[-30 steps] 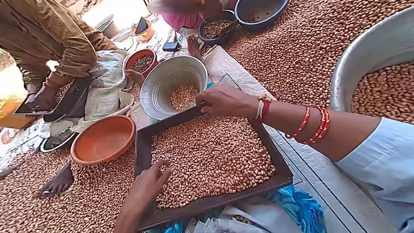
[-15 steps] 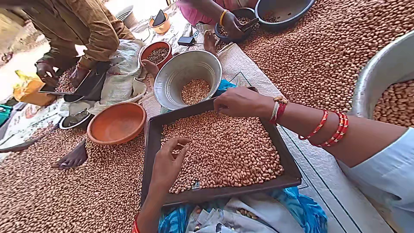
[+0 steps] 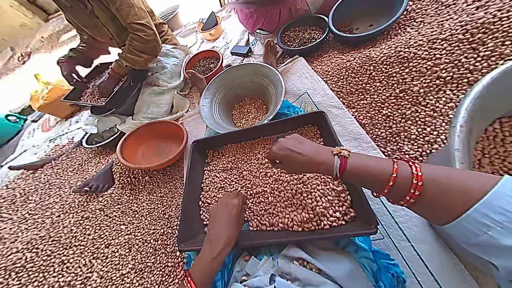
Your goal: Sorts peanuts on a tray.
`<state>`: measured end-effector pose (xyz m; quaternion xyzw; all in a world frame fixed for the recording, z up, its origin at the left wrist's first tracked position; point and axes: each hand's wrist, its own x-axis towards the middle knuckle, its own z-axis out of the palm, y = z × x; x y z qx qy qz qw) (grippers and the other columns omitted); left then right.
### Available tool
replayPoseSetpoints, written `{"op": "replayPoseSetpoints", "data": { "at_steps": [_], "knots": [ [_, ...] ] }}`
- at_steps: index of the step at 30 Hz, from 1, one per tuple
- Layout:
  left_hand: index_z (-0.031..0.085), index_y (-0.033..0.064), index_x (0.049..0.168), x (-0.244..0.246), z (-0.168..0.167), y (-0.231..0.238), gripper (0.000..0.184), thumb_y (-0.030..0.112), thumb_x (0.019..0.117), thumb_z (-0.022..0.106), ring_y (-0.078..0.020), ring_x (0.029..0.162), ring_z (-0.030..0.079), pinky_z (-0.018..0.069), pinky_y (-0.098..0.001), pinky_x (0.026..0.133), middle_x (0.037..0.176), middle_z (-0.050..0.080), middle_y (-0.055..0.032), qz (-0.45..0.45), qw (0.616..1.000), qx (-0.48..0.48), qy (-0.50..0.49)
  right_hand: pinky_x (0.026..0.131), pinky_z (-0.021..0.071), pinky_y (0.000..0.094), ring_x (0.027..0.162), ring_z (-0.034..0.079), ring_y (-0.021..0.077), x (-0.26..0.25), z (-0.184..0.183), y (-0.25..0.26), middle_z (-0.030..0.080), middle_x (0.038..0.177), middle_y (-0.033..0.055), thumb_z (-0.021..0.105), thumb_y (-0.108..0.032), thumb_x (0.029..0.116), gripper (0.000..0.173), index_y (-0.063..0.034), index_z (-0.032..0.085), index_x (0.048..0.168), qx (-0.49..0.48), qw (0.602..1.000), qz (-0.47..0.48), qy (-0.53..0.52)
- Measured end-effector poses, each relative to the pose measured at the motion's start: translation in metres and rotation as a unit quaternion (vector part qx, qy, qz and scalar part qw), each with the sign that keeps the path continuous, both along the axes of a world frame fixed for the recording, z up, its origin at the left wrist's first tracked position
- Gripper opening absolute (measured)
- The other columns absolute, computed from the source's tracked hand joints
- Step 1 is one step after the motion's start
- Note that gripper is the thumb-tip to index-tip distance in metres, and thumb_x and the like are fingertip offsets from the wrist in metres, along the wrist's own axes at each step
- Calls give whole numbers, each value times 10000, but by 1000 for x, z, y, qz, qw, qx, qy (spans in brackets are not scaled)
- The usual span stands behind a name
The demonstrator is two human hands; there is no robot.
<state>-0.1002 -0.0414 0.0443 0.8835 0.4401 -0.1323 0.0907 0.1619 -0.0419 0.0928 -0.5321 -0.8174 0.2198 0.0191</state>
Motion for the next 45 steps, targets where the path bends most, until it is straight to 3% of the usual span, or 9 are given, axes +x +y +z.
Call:
{"op": "replayPoseSetpoints", "data": {
  "at_steps": [11,16,20,23,25,27,31,38,45],
  "knots": [
    [754,91,1153,2,5,-1,220,191,990,644,-340,1172,658,539,-540,910,1193,720,-122,44,995,-69,55,699,485,563,844,657,418,-23,-16,-12,648,867,216,539,-40,1014,147,42,650,964,-35,991,99,-76],
    [759,49,1089,-8,5,16,228,197,964,638,-335,1050,705,535,-547,919,1072,745,-153,45,992,-120,-16,715,490,564,864,661,416,-24,-16,-12,657,904,216,582,-55,992,117,36,654,979,-53,989,108,-89],
    [751,53,1020,-23,7,41,150,162,942,684,-269,827,715,565,-503,790,890,739,-104,99,979,-75,-160,736,488,578,902,659,417,-21,-14,-10,666,952,217,625,-95,980,131,26,671,998,-74,987,103,-94],
    [757,58,1053,-20,13,47,150,134,960,668,-286,846,712,561,-513,807,932,742,-117,92,983,-36,-155,717,511,572,875,677,389,-6,0,-1,677,953,191,594,-130,1002,163,-12,684,1069,63,997,-29,29],
    [763,39,1068,-17,9,46,163,89,959,652,-334,898,718,561,-542,844,984,743,-160,70,986,-25,-151,598,537,492,724,679,294,8,11,12,678,892,115,665,-143,960,154,-81,705,1096,253,953,-129,106],
    [765,31,1079,-12,5,45,173,82,964,647,-367,976,717,550,-557,890,1046,742,-185,57,990,-25,-130,578,532,478,683,667,265,23,20,19,689,885,92,696,-98,929,177,-101,725,1103,320,921,-183,126],
    [750,48,1140,-3,4,45,205,123,982,643,-358,1119,681,525,-541,968,1154,724,-176,57,995,-71,-32,677,546,524,792,700,294,31,2,16,715,874,100,700,-123,945,66,-91,751,972,216,959,-156,97],
    [745,32,1138,-3,8,38,206,67,985,611,-362,1171,661,507,-527,1014,1170,718,-182,48,994,-96,-4,748,508,598,926,683,422,-13,-26,7,693,1026,217,509,-152,1062,240,-6,696,1101,25,1000,13,-1],
    [751,28,1037,-3,13,69,208,20,932,572,-280,866,685,550,-465,800,985,708,-146,91,971,-22,-218,696,515,579,869,679,420,-22,-54,-1,671,1038,219,484,-148,1074,239,-25,677,1142,41,997,60,8]
  ]
}}
